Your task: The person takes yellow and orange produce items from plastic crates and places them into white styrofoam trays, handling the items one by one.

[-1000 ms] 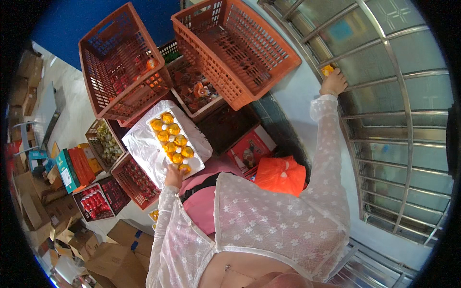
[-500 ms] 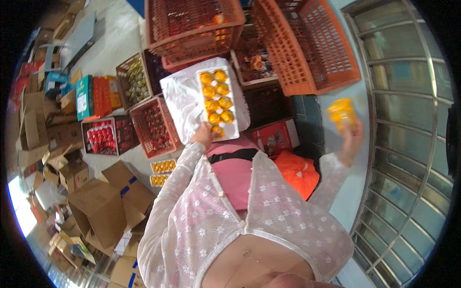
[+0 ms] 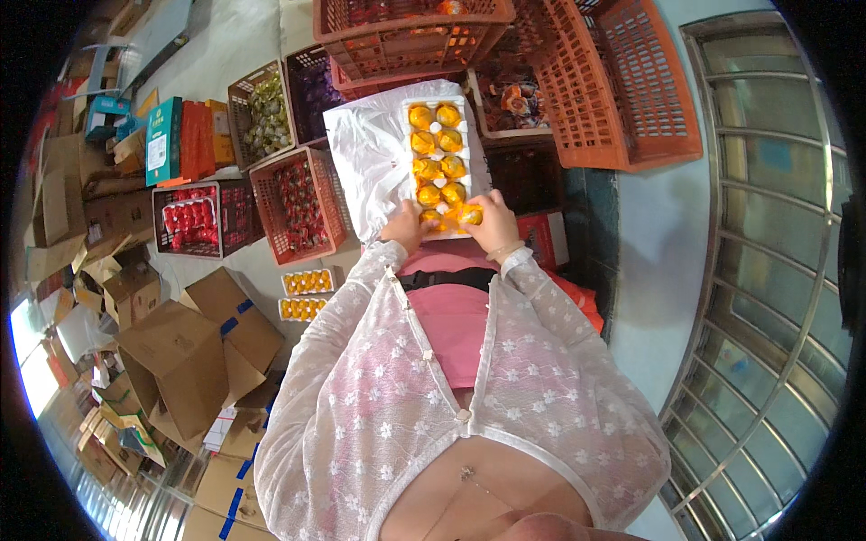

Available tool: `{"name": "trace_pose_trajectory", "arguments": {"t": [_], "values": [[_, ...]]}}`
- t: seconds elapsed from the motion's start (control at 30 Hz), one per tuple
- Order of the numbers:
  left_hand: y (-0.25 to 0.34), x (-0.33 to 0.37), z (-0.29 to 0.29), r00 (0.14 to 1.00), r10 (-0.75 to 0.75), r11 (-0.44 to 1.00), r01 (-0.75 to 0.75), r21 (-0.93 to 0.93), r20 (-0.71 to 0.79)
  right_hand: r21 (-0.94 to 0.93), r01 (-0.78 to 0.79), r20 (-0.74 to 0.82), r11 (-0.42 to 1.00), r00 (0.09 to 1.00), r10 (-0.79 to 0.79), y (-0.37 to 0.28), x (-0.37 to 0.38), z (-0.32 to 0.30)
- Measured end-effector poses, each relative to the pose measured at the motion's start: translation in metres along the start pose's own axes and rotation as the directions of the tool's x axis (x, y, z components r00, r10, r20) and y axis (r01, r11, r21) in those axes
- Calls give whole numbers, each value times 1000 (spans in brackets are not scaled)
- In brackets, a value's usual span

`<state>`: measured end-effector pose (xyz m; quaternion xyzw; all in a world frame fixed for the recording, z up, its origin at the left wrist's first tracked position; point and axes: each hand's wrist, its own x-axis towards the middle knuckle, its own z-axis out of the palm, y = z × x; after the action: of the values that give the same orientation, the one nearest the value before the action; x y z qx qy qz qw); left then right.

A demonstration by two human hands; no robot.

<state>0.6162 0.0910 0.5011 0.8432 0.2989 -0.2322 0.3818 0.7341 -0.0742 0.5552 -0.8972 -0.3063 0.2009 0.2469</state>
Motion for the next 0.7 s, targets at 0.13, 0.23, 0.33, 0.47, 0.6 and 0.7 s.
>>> {"name": "trace_pose_trajectory", "arguments": {"t": [0.13,0.23,0.33,0.47,0.6,0.7], "values": [[-4,4,8,1000,11,1000,-11,9,-12,-140,77,108,987,992,-62,-10,-4,16],[-7,7,10,1000,5,1000,-5,6,-21,-140,112,148,984,985,-91,-20,0,10],[-8,8,11,999,14,1000,-14,6,-34,-93,133,225,987,968,-109,-16,7,-2],[-15,13,19,999,31,999,-31,12,-37,-71,164,281,984,950,-138,-6,15,-3],[-15,16,19,999,50,998,-49,29,-19,-98,157,280,983,952,-125,-13,15,-9],[-15,15,18,997,79,997,-79,10,-21,-77,134,238,988,965,-113,-18,8,-6]]}}
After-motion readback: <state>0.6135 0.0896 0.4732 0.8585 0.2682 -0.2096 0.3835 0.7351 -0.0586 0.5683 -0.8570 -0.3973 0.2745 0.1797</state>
